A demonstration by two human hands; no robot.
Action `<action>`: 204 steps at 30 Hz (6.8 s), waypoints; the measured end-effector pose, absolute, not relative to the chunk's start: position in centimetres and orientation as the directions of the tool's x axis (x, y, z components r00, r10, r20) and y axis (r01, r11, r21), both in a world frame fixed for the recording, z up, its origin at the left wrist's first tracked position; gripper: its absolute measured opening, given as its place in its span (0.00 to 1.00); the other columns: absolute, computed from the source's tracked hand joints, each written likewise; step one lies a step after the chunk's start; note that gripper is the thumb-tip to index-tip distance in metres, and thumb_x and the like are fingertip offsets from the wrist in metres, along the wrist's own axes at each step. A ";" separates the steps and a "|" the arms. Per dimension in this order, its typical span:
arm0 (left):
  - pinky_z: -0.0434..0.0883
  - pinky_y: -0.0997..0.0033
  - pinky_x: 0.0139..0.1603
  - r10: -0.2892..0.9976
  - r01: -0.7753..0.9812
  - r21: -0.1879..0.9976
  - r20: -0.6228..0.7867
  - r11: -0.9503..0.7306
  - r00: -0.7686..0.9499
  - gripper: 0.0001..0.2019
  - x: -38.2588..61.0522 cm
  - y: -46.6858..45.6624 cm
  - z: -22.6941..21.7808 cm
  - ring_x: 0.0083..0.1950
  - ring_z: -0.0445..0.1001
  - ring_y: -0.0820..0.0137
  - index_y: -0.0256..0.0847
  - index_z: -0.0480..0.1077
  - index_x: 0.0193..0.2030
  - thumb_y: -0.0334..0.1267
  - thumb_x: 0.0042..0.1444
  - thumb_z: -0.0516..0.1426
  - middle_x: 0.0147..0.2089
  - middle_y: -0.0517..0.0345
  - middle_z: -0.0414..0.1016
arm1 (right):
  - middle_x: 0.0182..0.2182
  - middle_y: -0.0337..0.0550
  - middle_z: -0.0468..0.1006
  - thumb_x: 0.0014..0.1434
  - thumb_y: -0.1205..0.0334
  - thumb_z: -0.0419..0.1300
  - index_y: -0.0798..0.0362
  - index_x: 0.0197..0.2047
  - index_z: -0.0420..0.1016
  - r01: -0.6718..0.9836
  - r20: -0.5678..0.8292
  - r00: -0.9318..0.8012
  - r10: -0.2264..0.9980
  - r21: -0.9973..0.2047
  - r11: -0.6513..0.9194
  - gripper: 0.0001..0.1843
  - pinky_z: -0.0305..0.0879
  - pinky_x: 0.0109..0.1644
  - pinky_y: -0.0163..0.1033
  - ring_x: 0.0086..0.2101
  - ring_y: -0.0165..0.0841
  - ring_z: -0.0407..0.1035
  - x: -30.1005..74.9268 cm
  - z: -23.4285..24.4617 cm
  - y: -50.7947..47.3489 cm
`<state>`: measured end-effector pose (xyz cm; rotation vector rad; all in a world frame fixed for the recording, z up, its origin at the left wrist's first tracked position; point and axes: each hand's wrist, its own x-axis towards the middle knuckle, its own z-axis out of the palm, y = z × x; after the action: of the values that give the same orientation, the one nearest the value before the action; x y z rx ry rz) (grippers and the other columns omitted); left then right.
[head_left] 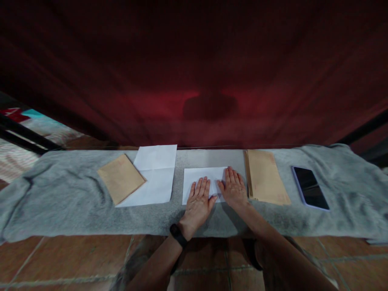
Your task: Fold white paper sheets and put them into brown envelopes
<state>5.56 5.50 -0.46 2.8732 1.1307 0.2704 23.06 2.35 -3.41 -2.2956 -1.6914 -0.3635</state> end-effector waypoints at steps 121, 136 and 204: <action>0.58 0.50 0.72 0.790 0.797 0.051 0.189 -0.602 0.584 0.26 2.8 3.8 -1.4 0.74 0.55 0.57 0.31 0.60 0.69 0.38 0.69 0.42 0.73 0.41 0.57 | 0.68 0.51 0.61 0.73 0.52 0.40 0.57 0.68 0.64 0.935 0.194 0.230 0.954 -0.315 -0.161 0.29 0.49 0.72 0.52 0.68 0.41 0.55 19.2 -1.7 -0.1; 0.49 0.45 0.74 0.746 0.742 0.082 0.082 -0.665 0.661 0.29 6.8 7.1 -1.8 0.76 0.47 0.57 0.34 0.53 0.73 0.32 0.65 0.43 0.75 0.45 0.51 | 0.70 0.45 0.57 0.74 0.53 0.35 0.54 0.71 0.57 0.944 0.147 0.068 0.987 -0.331 -0.015 0.29 0.44 0.73 0.52 0.69 0.37 0.50 19.2 -1.8 3.6; 0.73 0.62 0.54 0.778 0.546 0.721 -0.015 -0.428 0.629 0.07 -0.3 11.8 2.3 0.49 0.77 0.61 0.39 0.79 0.36 0.31 0.52 0.60 0.46 0.49 0.78 | 0.60 0.48 0.74 0.63 0.60 0.62 0.46 0.57 0.77 0.681 0.121 -0.168 0.978 -0.704 0.204 0.19 0.60 0.66 0.52 0.60 0.41 0.66 26.7 0.8 0.4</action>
<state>-0.31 11.77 2.33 2.1411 1.0308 0.4198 26.68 0.43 0.79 -1.5379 -1.9200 0.6857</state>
